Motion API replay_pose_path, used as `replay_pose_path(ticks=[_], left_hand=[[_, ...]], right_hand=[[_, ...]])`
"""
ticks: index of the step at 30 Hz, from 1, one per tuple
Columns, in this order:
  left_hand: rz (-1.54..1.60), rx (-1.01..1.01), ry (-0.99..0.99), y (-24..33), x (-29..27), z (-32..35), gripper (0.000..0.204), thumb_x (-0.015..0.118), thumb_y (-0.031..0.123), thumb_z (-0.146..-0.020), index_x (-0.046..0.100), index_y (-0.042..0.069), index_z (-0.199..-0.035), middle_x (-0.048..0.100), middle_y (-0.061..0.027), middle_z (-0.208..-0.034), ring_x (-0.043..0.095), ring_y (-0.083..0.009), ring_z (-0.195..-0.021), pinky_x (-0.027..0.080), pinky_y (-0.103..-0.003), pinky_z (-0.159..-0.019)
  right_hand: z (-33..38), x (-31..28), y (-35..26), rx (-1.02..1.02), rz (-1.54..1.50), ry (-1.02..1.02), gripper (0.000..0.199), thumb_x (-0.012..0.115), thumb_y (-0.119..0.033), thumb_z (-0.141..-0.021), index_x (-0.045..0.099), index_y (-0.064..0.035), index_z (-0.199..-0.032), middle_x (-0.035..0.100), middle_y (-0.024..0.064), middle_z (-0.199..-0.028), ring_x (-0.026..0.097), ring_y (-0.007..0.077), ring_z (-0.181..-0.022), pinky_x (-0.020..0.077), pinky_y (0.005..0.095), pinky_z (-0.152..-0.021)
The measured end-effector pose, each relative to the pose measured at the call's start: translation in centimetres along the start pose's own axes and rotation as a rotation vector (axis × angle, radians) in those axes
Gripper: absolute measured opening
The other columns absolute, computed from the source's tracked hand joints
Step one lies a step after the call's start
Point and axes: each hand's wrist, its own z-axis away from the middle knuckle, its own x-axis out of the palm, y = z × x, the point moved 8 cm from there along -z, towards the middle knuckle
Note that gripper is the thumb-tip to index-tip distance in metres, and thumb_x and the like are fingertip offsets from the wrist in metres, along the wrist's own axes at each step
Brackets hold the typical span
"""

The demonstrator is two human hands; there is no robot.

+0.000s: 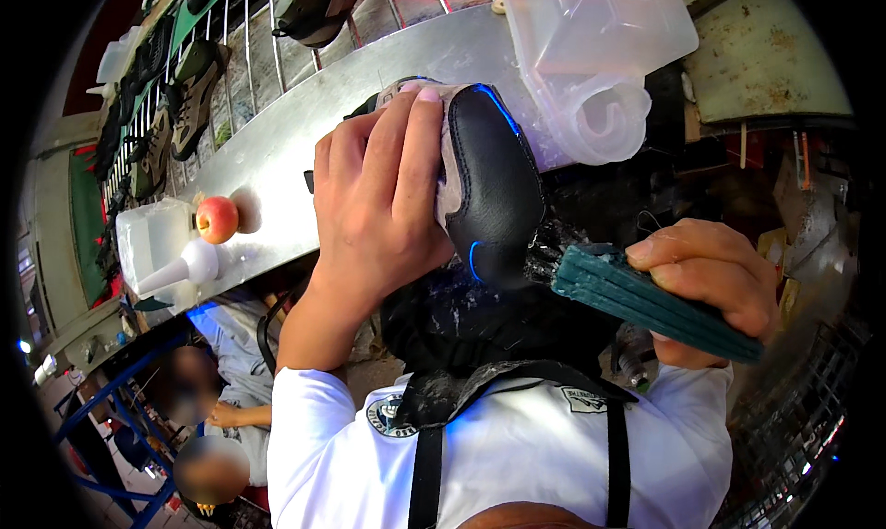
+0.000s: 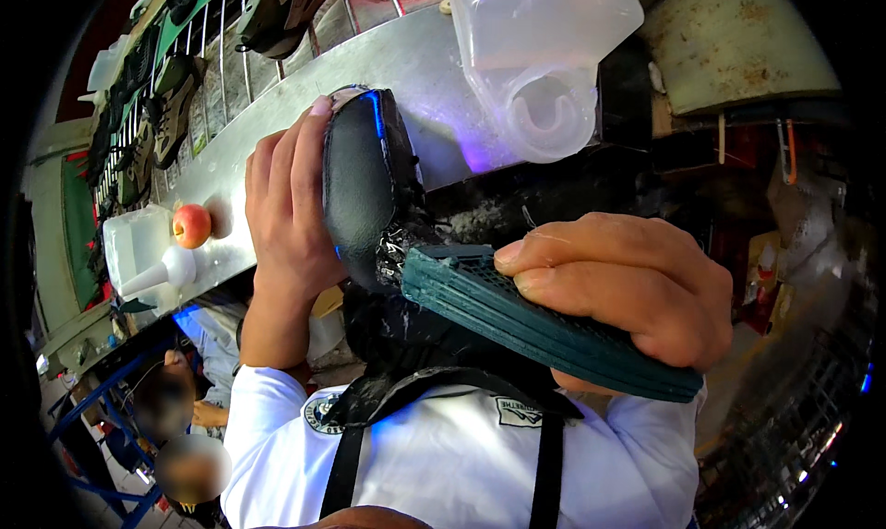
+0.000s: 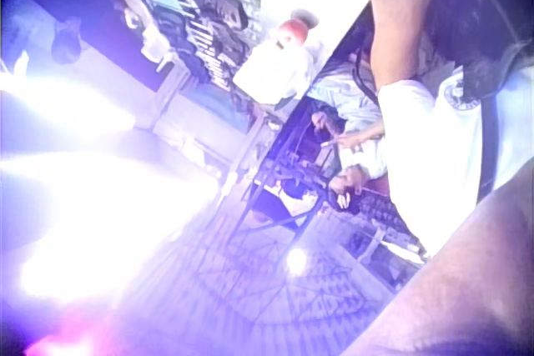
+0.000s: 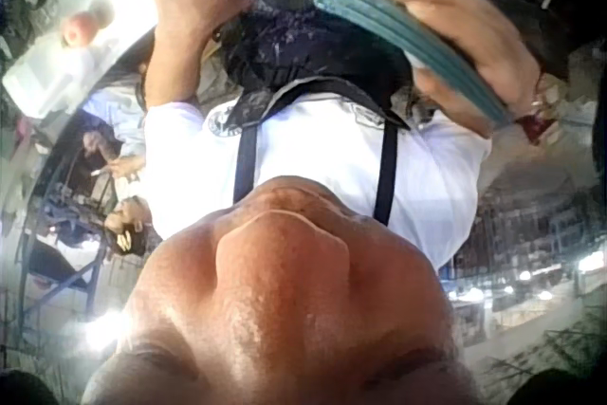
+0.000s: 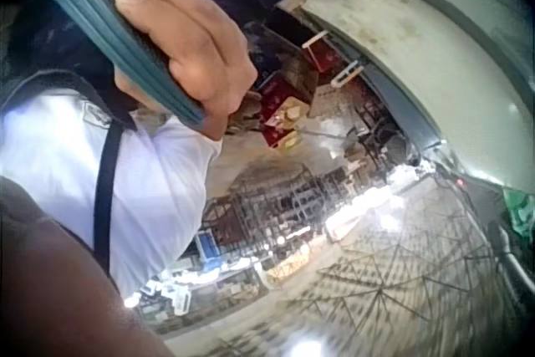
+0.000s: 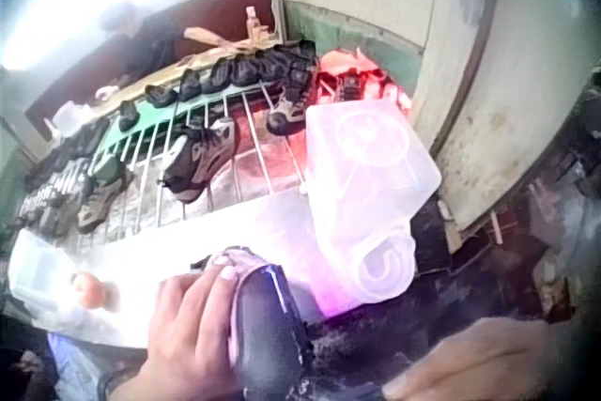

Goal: The person uses a brush to apply a blue liquid adhesive along the edge and heel of a shoe upper, dipping the brush into a container between applications, and then places the shoe onto a conveyor rack.

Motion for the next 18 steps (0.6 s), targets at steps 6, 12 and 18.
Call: replay_pose_path(ticks=[6, 12, 18], left_hand=[[-0.032, -0.038, -0.082, 0.1, 0.7, -1.4, 0.079, 0.078, 0.015, -0.06, 0.056, -0.002, -0.134, 0.063, -0.0161, -0.123, 0.06, -0.0309, -0.092, 0.046, -0.043, -0.079], [0.004, -0.111, -0.167, 0.1, 1.2, -2.9, 0.088, 0.081, 0.017, -0.056, 0.052, 0.002, -0.138, 0.061, -0.0123, -0.12, 0.059, -0.0294, -0.094, 0.045, -0.043, -0.076], [-0.036, -0.154, -0.188, -0.1, 1.5, -3.7, 0.096, 0.087, 0.017, -0.052, 0.052, 0.006, -0.141, 0.064, -0.0086, -0.121, 0.059, -0.0305, -0.091, 0.046, -0.041, -0.079]], right_hand=[[-2.0, -1.4, -0.8, -0.031, 0.159, -0.108, 0.03, 0.074, -0.025, -0.091, 0.066, 0.0035, -0.099, 0.072, 0.0241, -0.094, 0.074, 0.0257, -0.074, 0.0613, 0.0321, -0.063], [-4.0, -2.1, -1.2, 0.038, 0.379, -0.166, 0.032, 0.077, -0.028, -0.088, 0.067, 0.0009, -0.095, 0.073, 0.0209, -0.092, 0.073, 0.0281, -0.078, 0.0605, 0.0362, -0.073], [-7.4, -1.6, -2.1, -0.095, 0.511, -0.392, 0.03, 0.076, -0.026, -0.089, 0.066, 0.0016, -0.098, 0.073, 0.0204, -0.091, 0.074, 0.0301, -0.081, 0.0603, 0.0377, -0.073]])
